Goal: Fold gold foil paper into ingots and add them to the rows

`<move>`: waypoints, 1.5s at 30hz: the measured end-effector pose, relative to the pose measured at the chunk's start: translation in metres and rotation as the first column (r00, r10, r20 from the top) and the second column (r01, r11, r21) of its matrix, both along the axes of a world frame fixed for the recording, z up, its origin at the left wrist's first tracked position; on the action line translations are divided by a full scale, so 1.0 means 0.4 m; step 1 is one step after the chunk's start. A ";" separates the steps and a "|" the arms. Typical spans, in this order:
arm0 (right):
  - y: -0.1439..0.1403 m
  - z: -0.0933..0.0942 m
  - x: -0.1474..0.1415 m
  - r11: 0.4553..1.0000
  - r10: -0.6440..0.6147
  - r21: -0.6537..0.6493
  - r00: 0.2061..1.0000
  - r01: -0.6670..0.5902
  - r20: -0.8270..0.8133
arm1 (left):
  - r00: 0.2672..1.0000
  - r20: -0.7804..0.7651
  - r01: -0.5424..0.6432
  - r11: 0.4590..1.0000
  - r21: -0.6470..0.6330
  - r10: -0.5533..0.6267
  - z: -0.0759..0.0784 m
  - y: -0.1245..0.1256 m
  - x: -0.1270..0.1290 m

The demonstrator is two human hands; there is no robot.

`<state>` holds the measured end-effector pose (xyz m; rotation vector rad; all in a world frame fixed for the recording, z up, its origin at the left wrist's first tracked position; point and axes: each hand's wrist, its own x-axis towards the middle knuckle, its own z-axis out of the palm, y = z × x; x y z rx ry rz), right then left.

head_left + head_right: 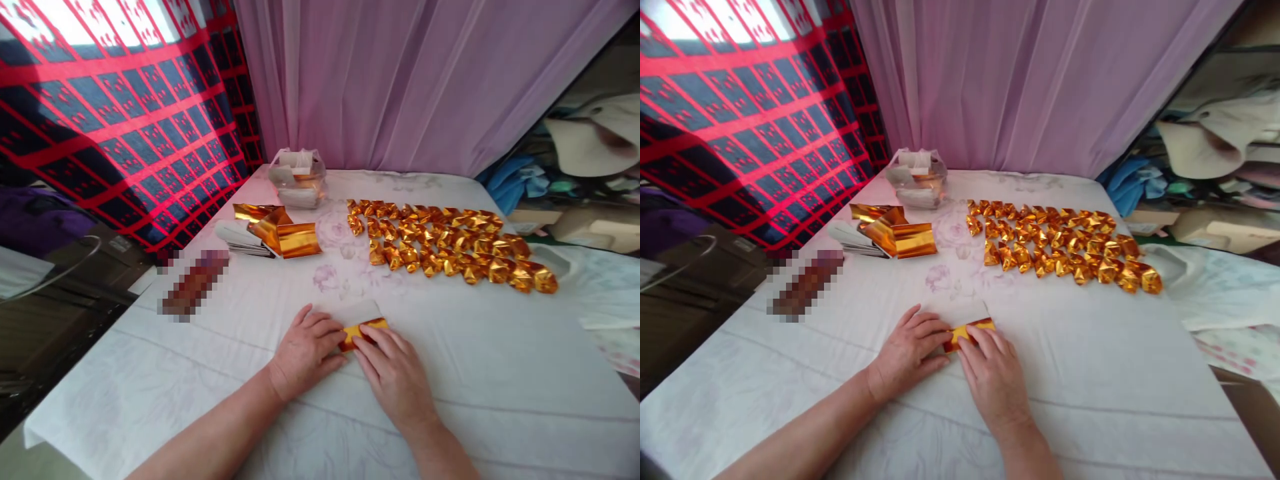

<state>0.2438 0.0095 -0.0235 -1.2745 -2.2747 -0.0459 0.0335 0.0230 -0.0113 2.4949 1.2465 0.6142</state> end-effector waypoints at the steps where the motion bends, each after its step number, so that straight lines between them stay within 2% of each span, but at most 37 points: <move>1: 0.000 0.002 -0.002 1.000 0.000 -0.006 1.000 0.000 -0.007 | 1.000 -0.004 -0.009 1.000 -0.011 0.009 0.001 0.001 -0.002; 12: -0.008 0.032 -0.014 0.992 -0.050 -0.112 0.999 0.052 0.022 | 0.998 -0.010 -0.067 0.996 0.056 0.068 0.016 0.017 0.000; 16: -0.018 0.039 -0.029 0.981 -0.126 -0.148 0.992 0.125 0.006 | 0.998 0.007 -0.069 0.995 0.071 0.068 0.014 0.020 0.000; 28: -0.014 0.046 -0.054 0.973 -0.158 -0.170 0.987 0.153 -0.016 | 0.998 0.052 -0.050 0.996 0.080 0.046 0.010 0.027 -0.001; 37: 0.000 0.060 -0.059 0.915 -0.290 -0.309 0.956 0.260 -0.054 | 0.987 0.149 -0.071 0.995 0.067 0.060 0.002 0.040 -0.003; 45: 0.005 0.062 -0.059 0.917 -0.289 -0.317 0.951 0.242 -0.112 | 0.983 0.155 -0.105 0.993 0.056 0.095 0.005 0.044 0.003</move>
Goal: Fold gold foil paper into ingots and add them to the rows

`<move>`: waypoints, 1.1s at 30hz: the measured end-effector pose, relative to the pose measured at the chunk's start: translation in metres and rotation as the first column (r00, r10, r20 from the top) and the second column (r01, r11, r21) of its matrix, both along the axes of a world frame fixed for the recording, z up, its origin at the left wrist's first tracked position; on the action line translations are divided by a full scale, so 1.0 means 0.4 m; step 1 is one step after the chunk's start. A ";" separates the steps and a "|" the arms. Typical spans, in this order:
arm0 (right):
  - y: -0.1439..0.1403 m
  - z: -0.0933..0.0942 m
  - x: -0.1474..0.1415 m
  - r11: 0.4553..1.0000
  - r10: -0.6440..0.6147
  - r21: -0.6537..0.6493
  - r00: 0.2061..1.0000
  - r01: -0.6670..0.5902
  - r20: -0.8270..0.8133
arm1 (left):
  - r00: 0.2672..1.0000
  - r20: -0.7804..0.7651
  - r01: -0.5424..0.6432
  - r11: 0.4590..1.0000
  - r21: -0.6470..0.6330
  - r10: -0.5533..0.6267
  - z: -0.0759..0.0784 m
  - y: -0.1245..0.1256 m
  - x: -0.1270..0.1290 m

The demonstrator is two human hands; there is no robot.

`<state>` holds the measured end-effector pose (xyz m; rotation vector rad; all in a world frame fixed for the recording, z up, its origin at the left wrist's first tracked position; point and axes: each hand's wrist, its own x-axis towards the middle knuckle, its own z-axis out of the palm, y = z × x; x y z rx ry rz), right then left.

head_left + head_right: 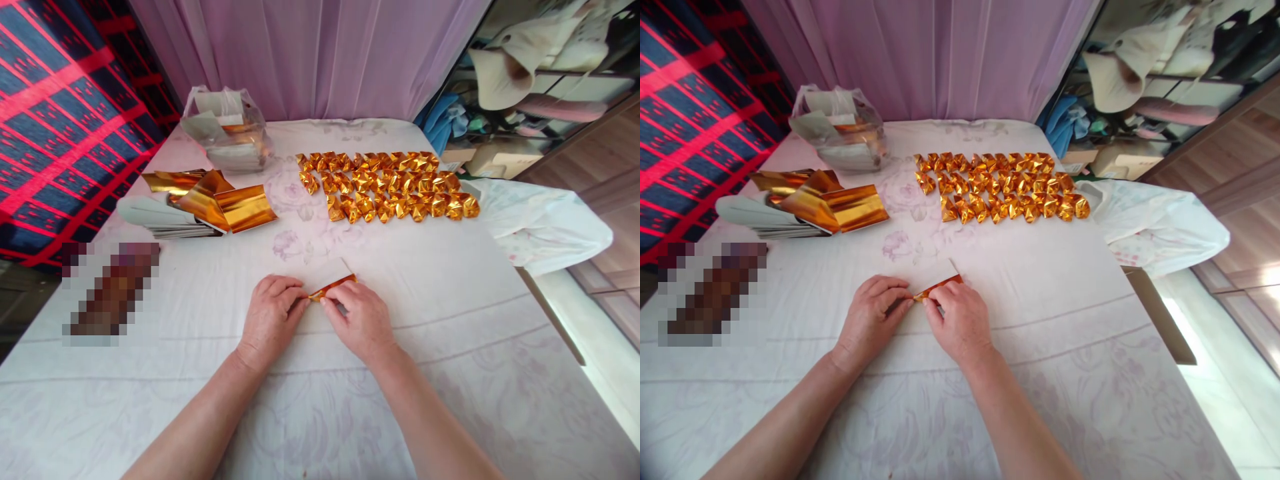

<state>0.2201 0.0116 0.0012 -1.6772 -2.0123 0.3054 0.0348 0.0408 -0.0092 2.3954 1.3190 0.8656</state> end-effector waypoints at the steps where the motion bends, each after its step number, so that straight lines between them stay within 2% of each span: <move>1: 0.001 -0.002 0.001 1.000 -0.003 0.003 1.000 0.003 0.003 | 1.000 -0.006 -0.003 1.000 0.000 0.003 0.001 -0.001 0.001; 15: 0.004 -0.011 -0.008 0.998 -0.046 0.043 0.998 0.045 0.031 | 0.999 0.007 -0.035 0.997 -0.070 0.035 0.010 -0.005 0.004; 33: 0.005 -0.014 -0.015 0.997 -0.075 0.040 0.996 0.073 0.047 | 0.985 -0.112 -0.141 0.984 -0.113 0.128 0.019 -0.006 0.029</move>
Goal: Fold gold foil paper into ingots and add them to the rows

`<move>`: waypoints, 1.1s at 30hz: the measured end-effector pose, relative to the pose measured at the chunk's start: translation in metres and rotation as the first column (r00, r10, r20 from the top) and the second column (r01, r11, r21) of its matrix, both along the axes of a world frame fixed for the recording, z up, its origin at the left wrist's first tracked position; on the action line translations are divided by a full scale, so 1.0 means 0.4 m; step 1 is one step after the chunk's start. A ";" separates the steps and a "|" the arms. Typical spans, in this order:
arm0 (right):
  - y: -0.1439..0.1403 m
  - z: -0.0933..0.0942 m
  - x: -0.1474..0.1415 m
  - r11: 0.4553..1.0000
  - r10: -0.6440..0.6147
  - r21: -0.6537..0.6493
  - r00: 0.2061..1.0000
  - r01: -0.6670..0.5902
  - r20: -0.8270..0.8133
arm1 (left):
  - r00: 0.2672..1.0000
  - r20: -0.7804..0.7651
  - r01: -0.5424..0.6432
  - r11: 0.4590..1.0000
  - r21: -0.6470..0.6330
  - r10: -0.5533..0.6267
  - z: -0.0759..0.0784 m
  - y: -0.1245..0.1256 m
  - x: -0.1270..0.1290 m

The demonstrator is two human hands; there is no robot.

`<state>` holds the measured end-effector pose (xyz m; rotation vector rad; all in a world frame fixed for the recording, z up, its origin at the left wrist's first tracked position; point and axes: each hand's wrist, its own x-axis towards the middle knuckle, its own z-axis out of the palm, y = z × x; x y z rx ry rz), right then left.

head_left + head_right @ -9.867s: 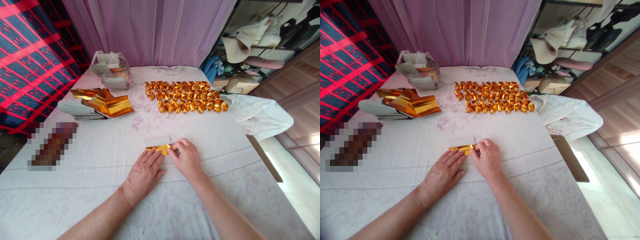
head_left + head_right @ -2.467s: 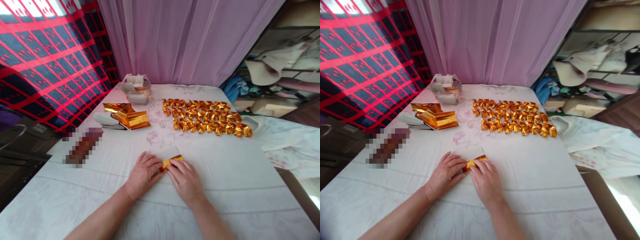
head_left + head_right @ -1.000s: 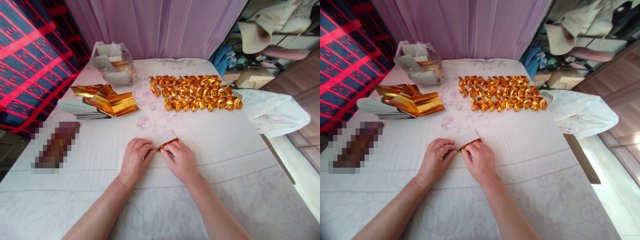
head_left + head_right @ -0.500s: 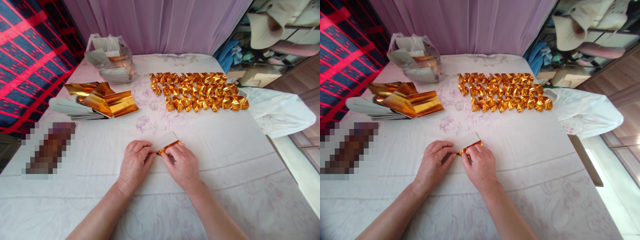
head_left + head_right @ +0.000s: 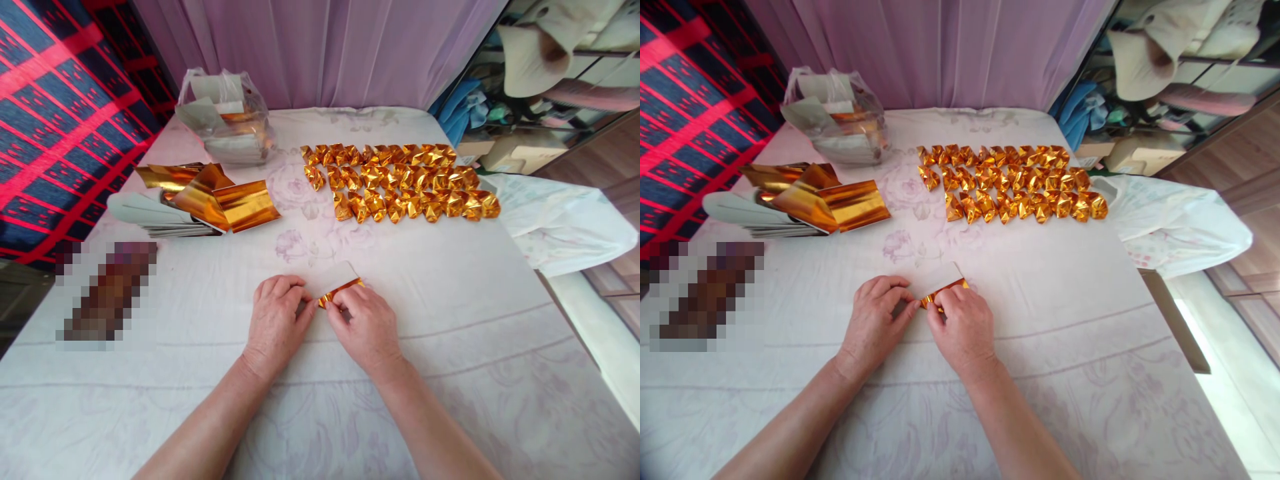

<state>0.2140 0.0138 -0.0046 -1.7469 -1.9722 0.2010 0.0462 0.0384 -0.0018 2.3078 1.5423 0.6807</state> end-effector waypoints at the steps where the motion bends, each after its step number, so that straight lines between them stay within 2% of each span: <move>1: 0.000 0.000 0.000 1.000 -0.001 -0.001 1.000 0.001 -0.001 | 1.000 -0.002 -0.002 1.000 0.000 0.002 0.001 0.000 0.001; 16: -0.001 -0.003 -0.003 1.000 -0.014 0.009 1.000 0.014 -0.006 | 0.999 -0.031 -0.017 1.000 -0.001 0.016 0.001 -0.002 0.004; 23: -0.003 -0.008 0.002 1.000 -0.020 -0.021 0.997 0.019 -0.079 | 0.998 -0.062 -0.007 1.000 0.000 0.007 0.003 -0.002 0.004; 33: 0.003 0.004 0.019 0.992 0.060 -0.100 0.988 -0.074 -0.141 | 0.999 -0.033 0.013 1.000 -0.022 -0.014 0.002 0.000 0.001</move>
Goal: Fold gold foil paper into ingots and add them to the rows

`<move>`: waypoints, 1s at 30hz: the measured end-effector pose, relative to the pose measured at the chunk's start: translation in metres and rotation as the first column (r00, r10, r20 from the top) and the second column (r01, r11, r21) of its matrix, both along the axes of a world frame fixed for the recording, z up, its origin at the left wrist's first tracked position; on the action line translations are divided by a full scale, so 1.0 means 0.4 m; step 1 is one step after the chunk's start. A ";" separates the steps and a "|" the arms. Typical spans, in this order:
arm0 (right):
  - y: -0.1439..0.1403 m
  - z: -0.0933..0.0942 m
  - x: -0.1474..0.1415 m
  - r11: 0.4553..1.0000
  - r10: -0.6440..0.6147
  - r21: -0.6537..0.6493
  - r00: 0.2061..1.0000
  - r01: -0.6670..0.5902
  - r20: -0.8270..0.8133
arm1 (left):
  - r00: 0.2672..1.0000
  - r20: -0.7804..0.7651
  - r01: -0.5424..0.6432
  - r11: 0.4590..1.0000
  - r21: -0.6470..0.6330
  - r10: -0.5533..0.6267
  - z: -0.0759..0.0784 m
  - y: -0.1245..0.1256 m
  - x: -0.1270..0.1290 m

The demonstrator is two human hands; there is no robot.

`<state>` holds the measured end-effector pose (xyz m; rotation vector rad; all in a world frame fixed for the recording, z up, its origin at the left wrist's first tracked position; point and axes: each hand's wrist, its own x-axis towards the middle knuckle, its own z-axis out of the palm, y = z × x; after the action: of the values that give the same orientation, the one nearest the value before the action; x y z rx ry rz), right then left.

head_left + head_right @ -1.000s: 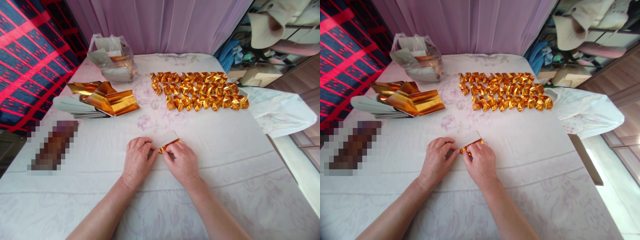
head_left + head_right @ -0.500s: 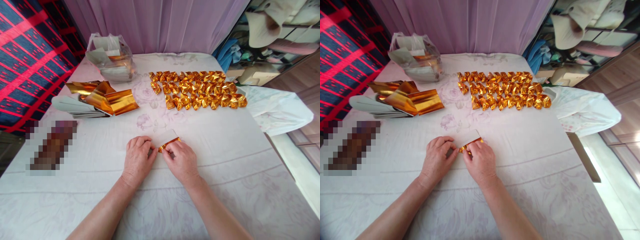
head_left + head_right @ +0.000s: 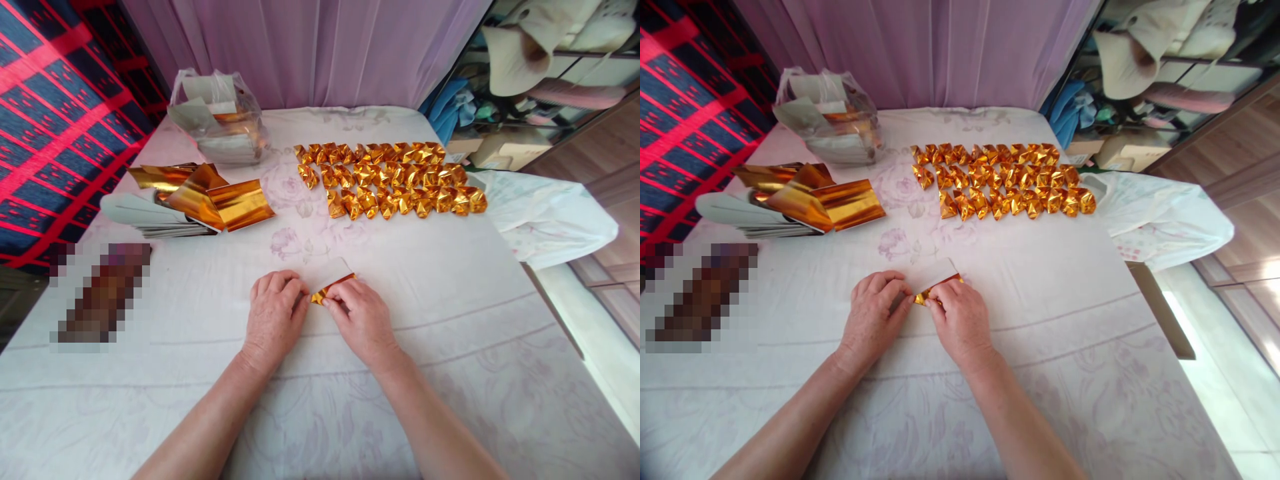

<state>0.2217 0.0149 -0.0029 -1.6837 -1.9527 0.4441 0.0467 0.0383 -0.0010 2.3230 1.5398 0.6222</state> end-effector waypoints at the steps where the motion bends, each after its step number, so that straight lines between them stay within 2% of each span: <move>1: 0.000 0.000 0.003 1.000 0.013 -0.002 1.000 -0.013 -0.005 | 1.000 0.001 0.002 1.000 -0.002 -0.002 0.000 0.000 0.000; 17: 0.001 0.006 0.000 1.000 0.020 0.007 1.000 -0.020 0.018 | 0.998 -0.058 -0.028 1.000 0.012 0.029 0.006 -0.003 0.013; 30: 0.003 -0.001 -0.020 0.998 -0.055 0.027 0.993 0.053 0.103 | 0.998 -0.047 -0.029 1.000 0.008 0.030 0.005 0.000 0.010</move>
<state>0.2138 0.0160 -0.0032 -1.7715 -1.9719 0.3167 0.0507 0.0381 0.0008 2.3400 1.5976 0.5855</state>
